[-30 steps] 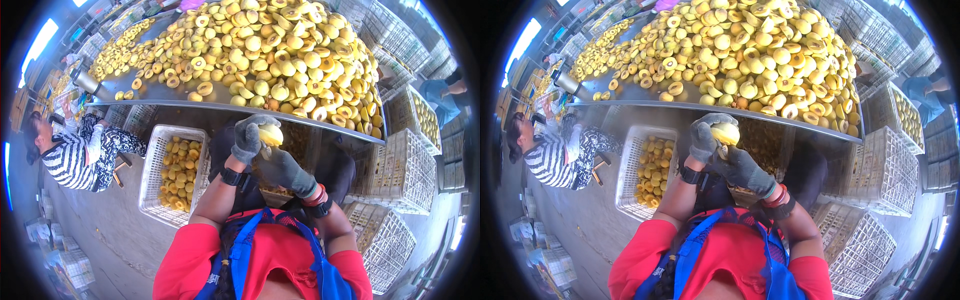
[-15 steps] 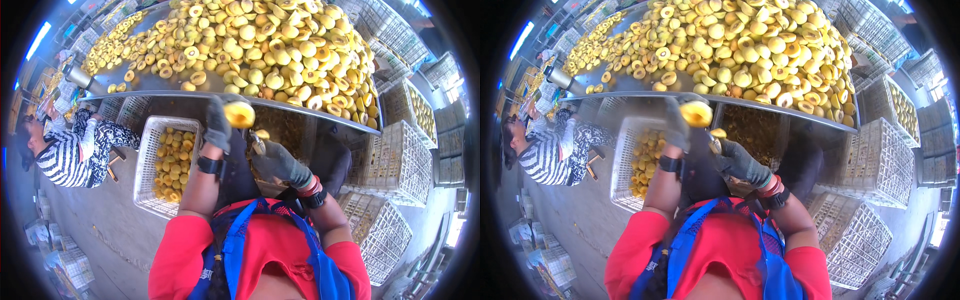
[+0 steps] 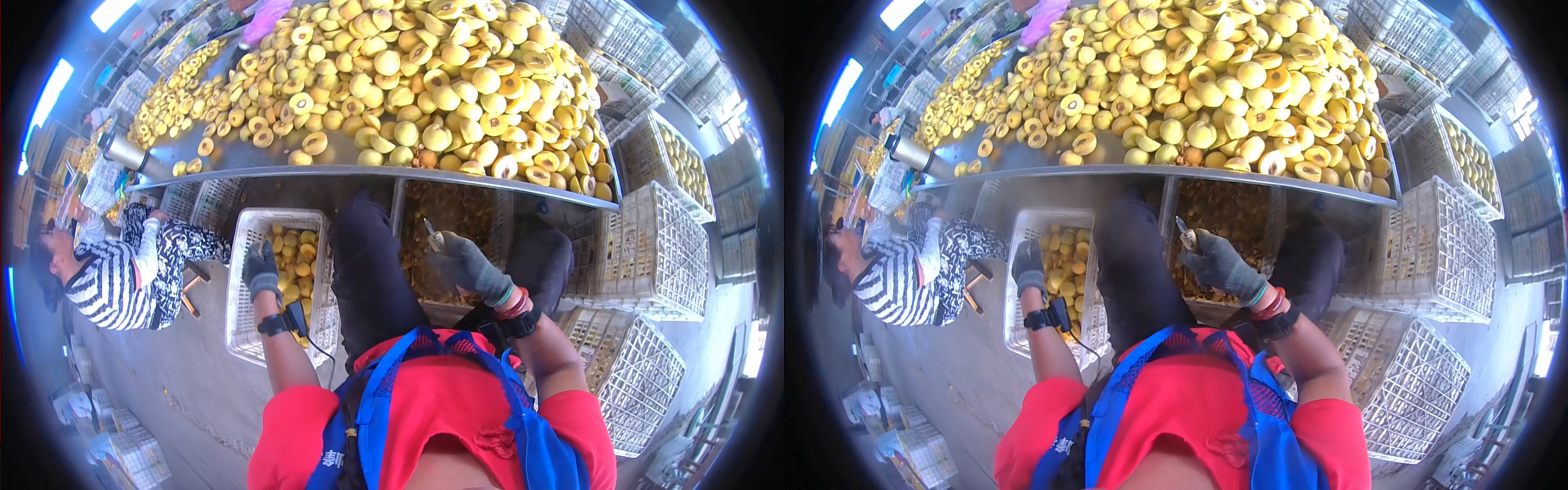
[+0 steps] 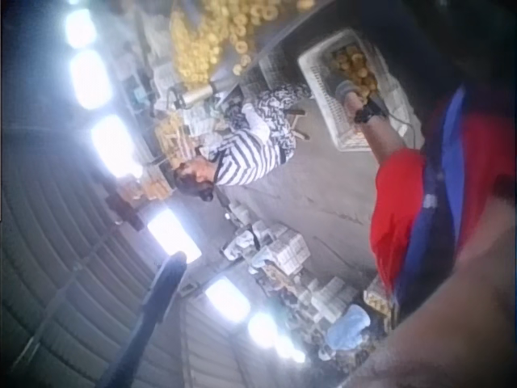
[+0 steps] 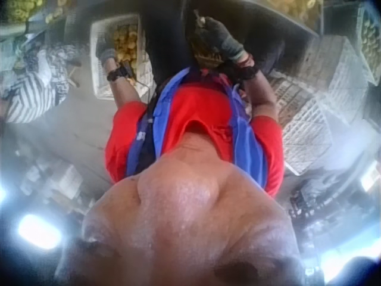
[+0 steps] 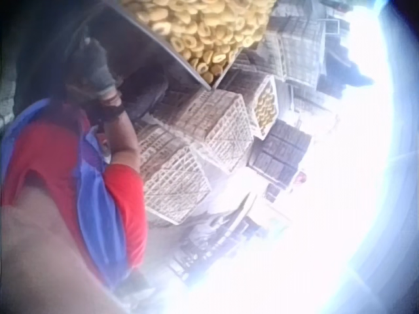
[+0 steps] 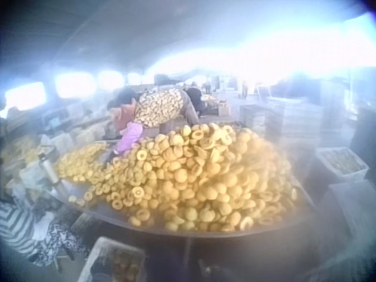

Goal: The person picks up a peach from a pile, removes the pit using a tool, and drops the peach into a basket. This process is repeated for several peaches before the person pulls more peaches closer to the workspace.

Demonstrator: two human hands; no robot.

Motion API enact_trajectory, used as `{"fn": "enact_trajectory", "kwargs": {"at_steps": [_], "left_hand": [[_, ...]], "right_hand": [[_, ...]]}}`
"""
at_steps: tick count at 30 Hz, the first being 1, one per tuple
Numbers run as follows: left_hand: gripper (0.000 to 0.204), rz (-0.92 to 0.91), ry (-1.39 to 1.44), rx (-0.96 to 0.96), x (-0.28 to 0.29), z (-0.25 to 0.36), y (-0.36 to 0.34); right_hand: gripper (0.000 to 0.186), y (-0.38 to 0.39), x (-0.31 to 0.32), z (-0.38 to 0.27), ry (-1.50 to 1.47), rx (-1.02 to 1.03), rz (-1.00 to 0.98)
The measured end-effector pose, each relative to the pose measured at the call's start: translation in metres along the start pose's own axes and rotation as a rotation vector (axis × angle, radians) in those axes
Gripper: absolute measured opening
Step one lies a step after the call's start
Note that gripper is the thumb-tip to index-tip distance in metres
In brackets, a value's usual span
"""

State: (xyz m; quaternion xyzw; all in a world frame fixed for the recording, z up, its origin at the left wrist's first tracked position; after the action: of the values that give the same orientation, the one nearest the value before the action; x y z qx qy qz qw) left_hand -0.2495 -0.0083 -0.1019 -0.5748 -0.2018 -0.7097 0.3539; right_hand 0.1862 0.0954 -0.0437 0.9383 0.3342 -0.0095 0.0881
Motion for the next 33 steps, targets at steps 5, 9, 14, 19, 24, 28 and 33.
{"fn": "enact_trajectory", "kwargs": {"at_steps": [5, 9, 14, 19, 24, 28, 33], "left_hand": [[0.046, 0.091, 0.212, -0.258, -0.01, 0.051, 0.01], [0.039, 0.128, 0.122, -0.341, -0.004, 0.093, 0.023], [0.036, 0.188, 0.23, -0.521, -0.008, 0.119, 0.034], [0.037, 0.162, 0.239, -0.465, -0.036, 0.106, 0.031], [0.035, 0.237, 0.102, -0.456, -0.021, 0.103, 0.027], [0.033, 0.058, 0.187, -0.444, -0.008, 0.128, 0.042], [0.029, 0.152, 0.238, -0.514, -0.018, 0.093, 0.042]], "right_hand": [[0.017, -0.008, -0.001, -0.033, -0.147, 0.254, 0.053], [0.023, -0.008, 0.011, -0.068, 0.652, 0.708, 0.253], [0.023, 0.019, -0.025, -0.133, 0.245, 0.332, -0.038], [0.018, 0.09, -0.113, -0.196, 0.404, 0.972, -0.37], [0.018, 0.109, -0.126, -0.193, 0.101, 0.978, -0.642], [0.018, 0.114, -0.123, -0.182, 0.064, 0.877, -0.674], [0.019, 0.127, -0.118, -0.161, 0.0, 0.746, -0.708]]}}
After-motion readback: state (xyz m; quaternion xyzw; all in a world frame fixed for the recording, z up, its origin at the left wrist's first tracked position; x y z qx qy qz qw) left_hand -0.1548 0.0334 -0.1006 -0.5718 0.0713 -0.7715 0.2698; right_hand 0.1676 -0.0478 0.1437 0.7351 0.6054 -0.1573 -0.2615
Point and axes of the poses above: each hand's wrist, its own y-axis away from the middle knuckle, its own x-axis out of the back of the hand, z = x × y, the point moved 3 cm from there along -y, towards the middle knuckle, and after that the axes turned 8 degrees about -y, right-handed, at the moved point
